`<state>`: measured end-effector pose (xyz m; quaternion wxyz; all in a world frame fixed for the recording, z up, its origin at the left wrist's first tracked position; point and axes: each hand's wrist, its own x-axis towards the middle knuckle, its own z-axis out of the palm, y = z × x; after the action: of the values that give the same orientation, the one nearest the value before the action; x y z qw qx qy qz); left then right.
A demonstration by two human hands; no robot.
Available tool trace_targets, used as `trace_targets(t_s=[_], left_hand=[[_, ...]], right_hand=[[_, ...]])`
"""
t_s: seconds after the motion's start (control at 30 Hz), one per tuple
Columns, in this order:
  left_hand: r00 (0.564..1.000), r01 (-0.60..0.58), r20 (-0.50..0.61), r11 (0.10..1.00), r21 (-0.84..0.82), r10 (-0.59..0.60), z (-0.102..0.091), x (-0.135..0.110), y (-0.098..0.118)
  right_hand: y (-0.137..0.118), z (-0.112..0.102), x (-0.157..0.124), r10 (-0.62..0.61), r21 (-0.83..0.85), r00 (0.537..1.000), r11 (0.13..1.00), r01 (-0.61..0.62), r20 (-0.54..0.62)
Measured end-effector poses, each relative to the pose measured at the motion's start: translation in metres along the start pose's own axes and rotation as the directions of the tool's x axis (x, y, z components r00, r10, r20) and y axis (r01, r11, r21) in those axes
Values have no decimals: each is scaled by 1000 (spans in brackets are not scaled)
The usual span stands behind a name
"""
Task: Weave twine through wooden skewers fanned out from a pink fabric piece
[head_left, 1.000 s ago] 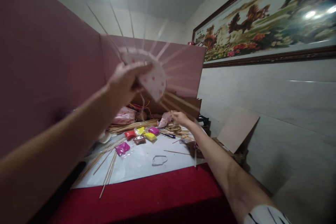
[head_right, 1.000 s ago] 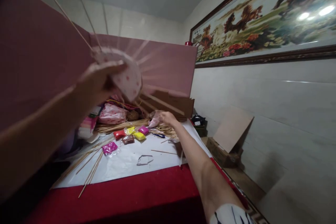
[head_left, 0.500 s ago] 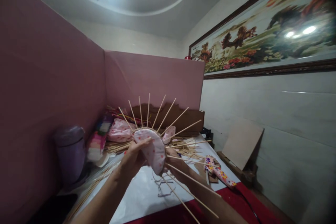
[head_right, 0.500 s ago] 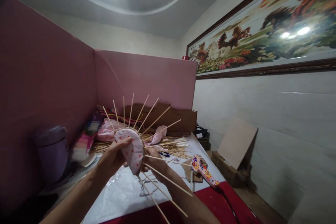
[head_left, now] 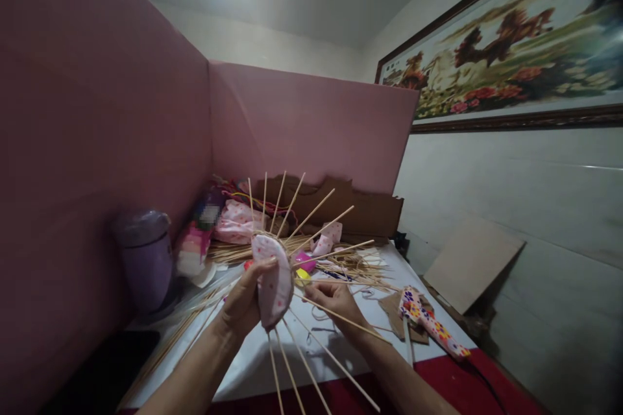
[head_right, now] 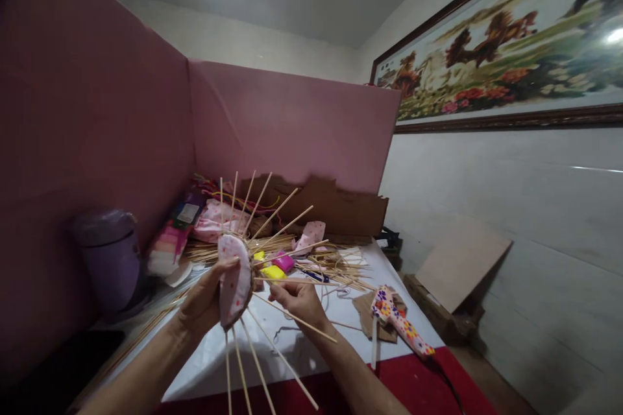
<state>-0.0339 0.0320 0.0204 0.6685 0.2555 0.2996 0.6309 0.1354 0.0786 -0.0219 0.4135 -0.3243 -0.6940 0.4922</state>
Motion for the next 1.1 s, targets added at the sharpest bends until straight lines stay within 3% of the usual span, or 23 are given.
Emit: trace_targets(t_s=[0.2,0.5,0.7,0.97,1.1], left_hand=[[999,41,-10,996,-85,-42,7,-4,-8],[997,44,-53,993,-112,-50,-11,4,-17],[998,-4,-60,998,-70,-1,-12,7,-13],[986,-20,-167,999,-40,13,-17,14,-8],[989,-31,-146,999,29,35,-22,16,-7]], right_hand=[[-2,-2,-2,8,62,1000,998,-7,-9],[3,-9,0,8,-13,998,1000,-9,-59],[-9,-32,-2,40,25,997,999,-38,-71],[-11,-69,-6,41,144,998,988,-48,50],[-17,-77,-9,-28,147,999,989,23,30]])
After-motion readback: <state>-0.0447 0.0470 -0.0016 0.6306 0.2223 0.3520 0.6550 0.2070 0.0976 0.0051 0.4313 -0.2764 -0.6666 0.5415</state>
